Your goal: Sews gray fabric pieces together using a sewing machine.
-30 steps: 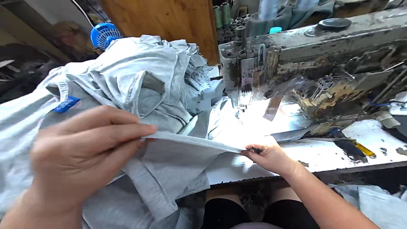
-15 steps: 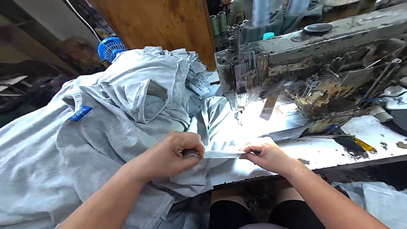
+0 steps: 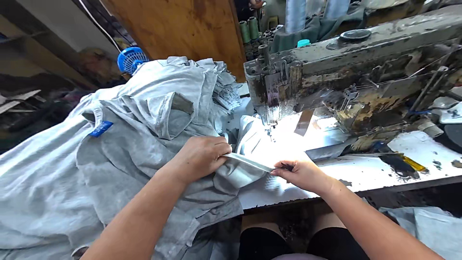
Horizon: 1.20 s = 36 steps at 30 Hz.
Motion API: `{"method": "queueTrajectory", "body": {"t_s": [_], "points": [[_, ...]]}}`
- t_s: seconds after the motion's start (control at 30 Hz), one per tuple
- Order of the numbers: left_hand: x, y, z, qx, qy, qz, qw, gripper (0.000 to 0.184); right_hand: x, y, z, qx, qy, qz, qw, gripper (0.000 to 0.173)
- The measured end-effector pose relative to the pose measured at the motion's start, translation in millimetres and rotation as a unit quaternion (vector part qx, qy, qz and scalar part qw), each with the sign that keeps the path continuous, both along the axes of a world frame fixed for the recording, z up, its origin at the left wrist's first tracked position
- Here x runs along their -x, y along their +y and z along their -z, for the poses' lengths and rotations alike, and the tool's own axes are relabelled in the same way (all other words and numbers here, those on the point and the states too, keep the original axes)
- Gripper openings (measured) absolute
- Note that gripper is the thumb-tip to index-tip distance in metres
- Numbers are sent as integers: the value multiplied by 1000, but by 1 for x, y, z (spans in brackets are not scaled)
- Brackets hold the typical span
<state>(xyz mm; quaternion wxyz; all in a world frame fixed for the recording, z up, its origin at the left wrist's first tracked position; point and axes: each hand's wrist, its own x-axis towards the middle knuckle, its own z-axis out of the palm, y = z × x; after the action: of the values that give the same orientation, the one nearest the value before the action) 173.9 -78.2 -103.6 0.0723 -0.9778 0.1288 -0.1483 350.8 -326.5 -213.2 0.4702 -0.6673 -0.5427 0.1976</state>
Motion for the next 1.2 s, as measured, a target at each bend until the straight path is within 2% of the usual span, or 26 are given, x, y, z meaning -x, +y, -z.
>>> {"method": "queueTrajectory", "body": {"t_s": [0.1, 0.17, 0.23, 0.27, 0.33, 0.4, 0.47, 0.53, 0.6, 0.67, 0.7, 0.77, 0.83, 0.93, 1.07, 1.17, 1.2], "points": [[-4, -5, -1, 75, 4, 17, 997, 15, -3, -1, -6, 15, -1, 14, 1000, 26], [-5, -21, -2, 161, 33, 43, 985, 11, -4, 0, -7, 14, 2, 13, 1000, 24], [-7, -39, -3, 203, 60, 78, 974, 11, -5, 1, -5, 2, 10, 10, 1000, 23], [-9, -46, -4, 193, 66, 93, 975, 13, -5, 2, -4, -3, 17, 7, 1000, 23], [-17, -48, -6, 112, 51, 99, 987, 16, -4, 3, -2, -5, 33, 4, 999, 22], [-27, -33, -4, 33, 17, 72, 997, 17, -3, 3, -2, -4, 51, 9, 999, 21], [-35, -14, 2, 12, 2, 36, 999, 13, -2, 5, -3, -1, 69, 17, 997, 20], [-37, -7, 6, 60, 24, 5, 998, 12, -3, 5, -5, 5, 85, 21, 996, 18], [-37, -13, 7, 156, 61, -13, 986, 10, -3, 5, -9, 17, 103, 26, 994, 16], [-35, -32, 7, 238, 87, 5, 967, 9, -3, 4, -14, 37, 110, 26, 993, 17], [-34, -42, 6, 247, 87, 28, 965, 11, -4, 3, -17, 41, 105, 20, 993, 18], [-31, -64, 6, 201, 66, 79, 974, 15, -7, 3, -24, 24, 75, -5, 997, 21], [-30, -82, 5, 133, 15, 132, 982, 18, -8, 6, -36, 20, 33, 9, 999, 30], [-28, -91, -12, 70, -16, 148, 986, 20, -6, 9, -48, 52, 12, 26, 998, 22], [-32, -53, -26, -11, 33, 48, 998, 9, 0, -6, -31, 59, 54, -23, 996, 19], [-51, 9, 10, -4, 12, 28, 1000, 9, -1, -6, -4, 32, 70, 13, 997, 21], [-54, 22, 19, 35, 3, 29, 999, 13, -2, -4, 1, 20, 72, 22, 997, 21]]}}
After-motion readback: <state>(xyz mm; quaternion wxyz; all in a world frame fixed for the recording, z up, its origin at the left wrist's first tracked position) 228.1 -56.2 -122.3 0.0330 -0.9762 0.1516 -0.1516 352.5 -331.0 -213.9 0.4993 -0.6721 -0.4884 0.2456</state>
